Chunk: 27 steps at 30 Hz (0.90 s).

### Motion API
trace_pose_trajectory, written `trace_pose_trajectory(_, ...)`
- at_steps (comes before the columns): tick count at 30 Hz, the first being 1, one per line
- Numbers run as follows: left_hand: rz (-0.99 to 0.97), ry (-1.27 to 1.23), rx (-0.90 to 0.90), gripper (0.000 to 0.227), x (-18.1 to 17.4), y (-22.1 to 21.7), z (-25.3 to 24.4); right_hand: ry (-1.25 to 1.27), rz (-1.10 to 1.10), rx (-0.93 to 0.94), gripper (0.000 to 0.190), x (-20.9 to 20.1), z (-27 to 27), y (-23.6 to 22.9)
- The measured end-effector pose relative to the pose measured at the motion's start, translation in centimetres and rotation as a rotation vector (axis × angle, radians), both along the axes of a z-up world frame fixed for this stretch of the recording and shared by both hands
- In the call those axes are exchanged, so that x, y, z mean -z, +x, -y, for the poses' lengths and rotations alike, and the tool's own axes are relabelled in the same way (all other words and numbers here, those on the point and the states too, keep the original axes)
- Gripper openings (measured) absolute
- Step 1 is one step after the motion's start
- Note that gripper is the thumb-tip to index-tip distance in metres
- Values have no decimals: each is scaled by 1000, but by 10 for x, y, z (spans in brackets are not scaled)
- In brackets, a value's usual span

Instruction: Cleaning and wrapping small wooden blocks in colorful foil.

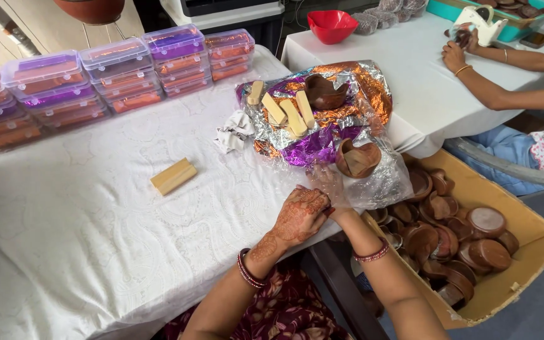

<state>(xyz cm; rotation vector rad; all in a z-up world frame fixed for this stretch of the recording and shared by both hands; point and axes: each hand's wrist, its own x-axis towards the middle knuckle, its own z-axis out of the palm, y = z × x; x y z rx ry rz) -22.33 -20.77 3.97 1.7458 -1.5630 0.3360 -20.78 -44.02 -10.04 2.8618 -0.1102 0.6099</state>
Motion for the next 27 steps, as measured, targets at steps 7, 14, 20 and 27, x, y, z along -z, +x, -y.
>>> trace_pose_trajectory(7, -209, 312, -249, 63, 5, 44, 17, 316, -49, -140, 76, -30, -33, -33)
trace_pose_trajectory(14, -129, 587, -519, 94, 35, 118, 31, 191, -25, -28, 60, -54, -38, -15)
trace_pose_trajectory(20, -318, 606, -511, 103, 32, 159, 42, 108, 115, -163, 55, -39, -42, -24)
trace_pose_trajectory(27, -417, 662, -495, 99, 53, 199, 65, 235, 305, -355, 24, -9, -53, -121)
